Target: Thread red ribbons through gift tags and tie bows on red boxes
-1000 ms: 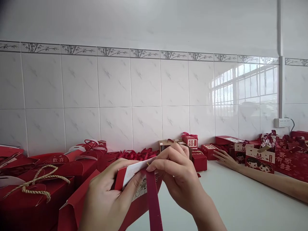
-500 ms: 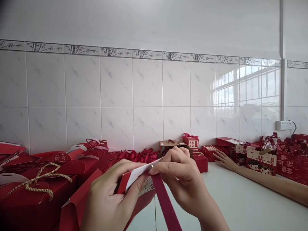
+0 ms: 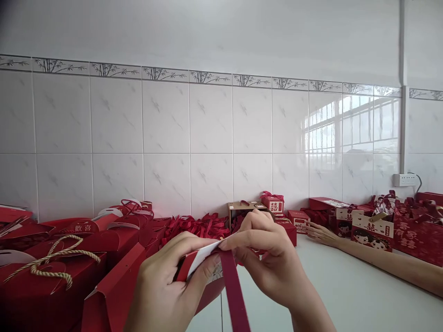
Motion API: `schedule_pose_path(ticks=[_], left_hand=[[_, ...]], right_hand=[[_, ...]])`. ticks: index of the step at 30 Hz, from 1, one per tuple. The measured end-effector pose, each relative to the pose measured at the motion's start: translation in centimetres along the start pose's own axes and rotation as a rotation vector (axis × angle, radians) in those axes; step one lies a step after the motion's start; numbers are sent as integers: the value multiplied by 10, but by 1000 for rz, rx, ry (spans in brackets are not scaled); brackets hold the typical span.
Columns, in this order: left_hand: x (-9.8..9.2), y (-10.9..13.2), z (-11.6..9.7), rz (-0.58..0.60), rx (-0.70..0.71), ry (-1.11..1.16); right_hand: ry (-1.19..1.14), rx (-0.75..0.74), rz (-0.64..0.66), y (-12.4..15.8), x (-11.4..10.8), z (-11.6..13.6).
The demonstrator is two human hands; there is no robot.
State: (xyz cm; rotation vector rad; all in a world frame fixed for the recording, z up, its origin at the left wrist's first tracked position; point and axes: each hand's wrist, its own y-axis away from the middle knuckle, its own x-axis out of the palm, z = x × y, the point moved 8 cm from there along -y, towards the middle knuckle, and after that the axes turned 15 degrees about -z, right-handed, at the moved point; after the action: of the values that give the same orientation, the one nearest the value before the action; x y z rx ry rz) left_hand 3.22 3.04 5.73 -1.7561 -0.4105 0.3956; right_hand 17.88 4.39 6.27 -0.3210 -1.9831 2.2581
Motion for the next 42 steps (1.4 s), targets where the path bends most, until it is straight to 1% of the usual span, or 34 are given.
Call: schedule_pose_path(ticks=[3, 5, 7, 8, 10, 13, 15, 16, 17, 19, 22, 25, 28, 30, 33, 35, 37, 39, 41, 42], left_hand=[[-3, -1, -2, -28, -31, 88], [-5, -2, -7, -50, 2, 137], [-6, -2, -12, -87, 40, 178], [-6, -2, -12, -104, 32, 193], [-3, 0, -7, -119, -47, 221], [1, 2, 7, -133, -233, 257], [2, 3, 18, -157, -361, 269], [3, 3, 24, -162, -429, 273], [4, 4, 29, -157, -497, 282], [8, 5, 38, -124, -623, 316], [11, 6, 45, -118, -751, 351], [10, 7, 48, -147, -818, 358], [9, 7, 47, -153, -847, 364], [9, 6, 45, -135, -830, 370], [10, 4, 39, -112, -766, 358], [11, 5, 38, -104, -736, 333], [12, 7, 39, -73, -742, 336], [14, 8, 42, -11, -783, 386], [13, 8, 42, 95, -823, 469], [12, 6, 40, 172, -822, 515]], right_hand=[[-81, 66, -181, 0, -6, -2], [-125, 128, -268, 3, -8, -7], [-166, 170, -287, 7, -4, -11], [-185, 188, -282, 8, -1, -14], [-229, 237, -288, 10, 5, -19], [-278, 344, -308, 14, 13, -27], [-257, 404, -320, 15, 16, -29], [-229, 411, -329, 15, 17, -28], [-190, 394, -344, 14, 17, -26], [-96, 300, -394, 10, 14, -17], [24, 167, -419, 5, 14, -7], [64, 171, -374, 4, 18, -10], [32, 216, -351, 5, 19, -16], [-34, 308, -370, 7, 17, -23], [-185, 567, -409, 15, 18, -39], [-262, 716, -366, 20, 25, -46], [-304, 768, -317, 20, 29, -48], [-285, 707, -327, 17, 24, -46], [-216, 548, -351, 12, 13, -39], [-191, 443, -339, 9, 9, -32]])
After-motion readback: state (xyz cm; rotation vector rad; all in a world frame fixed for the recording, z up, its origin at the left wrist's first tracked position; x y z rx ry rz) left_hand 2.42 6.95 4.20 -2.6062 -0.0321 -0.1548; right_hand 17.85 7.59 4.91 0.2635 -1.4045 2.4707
